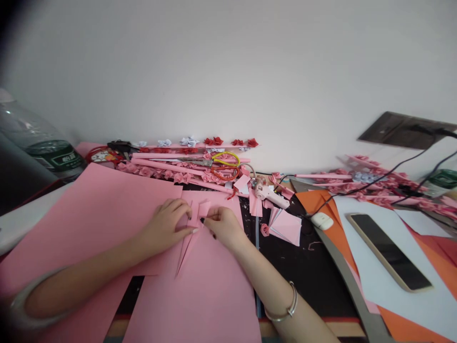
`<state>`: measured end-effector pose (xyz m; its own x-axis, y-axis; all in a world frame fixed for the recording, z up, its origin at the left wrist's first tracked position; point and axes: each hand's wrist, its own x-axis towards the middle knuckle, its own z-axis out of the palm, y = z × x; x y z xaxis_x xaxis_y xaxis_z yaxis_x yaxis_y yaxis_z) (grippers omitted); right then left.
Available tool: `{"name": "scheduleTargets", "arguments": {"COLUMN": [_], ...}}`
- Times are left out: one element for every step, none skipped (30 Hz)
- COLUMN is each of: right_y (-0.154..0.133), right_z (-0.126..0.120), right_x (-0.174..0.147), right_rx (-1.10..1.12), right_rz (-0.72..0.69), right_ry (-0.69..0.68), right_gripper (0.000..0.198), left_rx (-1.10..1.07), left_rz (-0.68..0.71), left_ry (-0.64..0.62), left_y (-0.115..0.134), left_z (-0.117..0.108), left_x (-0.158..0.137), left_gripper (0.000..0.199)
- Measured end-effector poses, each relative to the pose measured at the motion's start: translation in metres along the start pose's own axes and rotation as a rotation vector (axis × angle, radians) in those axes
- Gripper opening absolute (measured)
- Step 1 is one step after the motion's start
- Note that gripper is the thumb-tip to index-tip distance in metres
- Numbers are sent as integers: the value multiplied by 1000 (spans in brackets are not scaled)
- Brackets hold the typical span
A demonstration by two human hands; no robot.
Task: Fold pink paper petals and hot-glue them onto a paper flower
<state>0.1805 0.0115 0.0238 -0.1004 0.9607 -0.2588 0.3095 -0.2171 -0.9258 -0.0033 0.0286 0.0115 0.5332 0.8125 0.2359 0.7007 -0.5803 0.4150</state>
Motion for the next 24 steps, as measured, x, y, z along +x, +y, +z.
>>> {"name": "scheduleTargets", "arguments": {"right_y": [-1, -1, -1, 0, 1, 2, 3, 5, 6, 7, 8, 8, 8, 8, 7, 6, 5, 4, 2, 1, 0, -1, -2, -2], "right_z": [1, 1, 2, 3, 3, 3, 3, 3, 3, 4, 4, 5, 5, 5, 5, 5, 5, 4, 4, 3, 2, 1, 0, 0], "right_x": [0, -1, -1, -1, -1, 0, 0, 1, 2, 2, 2, 2, 2, 2, 1, 0, -1, -2, -3, -3, -4, -4, -5, -5], "right_rx": [58, 88, 93, 79, 50, 17, -11, -30, -37, -35, -29, -11, 25, 80, 151, 231, 309, 376, 422, 456, 483, 505, 524, 539], "right_rz": [19, 34, 41, 36, 21, 0, -23, -43, -56, -63, -63, -63, -65, -72, -90, -118, -153, -192, -229, -262, -289, -309, -319, -322], "right_ry": [-14, -23, -38, -65, -96, -119, -126, -122, -115, -109, -105, -99, -85, -64, -37, -8, 18, 39, 52, 61, 70, 79, 83, 79], "right_gripper": [10, 10, 9, 8, 6, 5, 5, 5, 6, 6, 6, 7, 7, 7, 8, 11, 15, 18, 21, 23, 24, 25, 25, 25], "left_rx": [-7, -18, -31, -43, -55, -66, -76, -87, -100, -115, -133, -152, -174, -205, -252, -321, -417, -535, -664, -791, -902, -991, -1055, -1090], "left_rz": [1, 5, 10, 15, 18, 20, 22, 27, 34, 41, 49, 50, 44, 26, -1, -34, -71, -111, -149, -184, -212, -230, -236, -232], "left_ry": [2, 1, -4, -11, -19, -27, -38, -52, -67, -79, -85, -71, -32, 28, 92, 143, 165, 148, 90, 3, -98, -200, -291, -360], "left_y": [0, 0, 0, 1, 2, 3, 4, 6, 7, 8, 8, 9, 9, 8, 7, 6, 5, 4, 3, 3, 2, 2, 2, 3], "left_z": [0, 0, 0, 1, 1, 0, 0, 0, -1, -1, -1, -1, -1, -1, 0, 1, 2, 2, 2, 2, 1, -1, -2, -4], "left_x": [0, 0, 0, 0, 0, 0, 0, 0, 0, 0, 0, 1, 1, 1, 1, 1, 1, 1, 1, 2, 2, 2, 3, 3], "left_gripper": [21, 20, 20, 20, 21, 23, 24, 25, 25, 24, 24, 24, 26, 29, 36, 48, 62, 74, 80, 79, 73, 63, 51, 40]}}
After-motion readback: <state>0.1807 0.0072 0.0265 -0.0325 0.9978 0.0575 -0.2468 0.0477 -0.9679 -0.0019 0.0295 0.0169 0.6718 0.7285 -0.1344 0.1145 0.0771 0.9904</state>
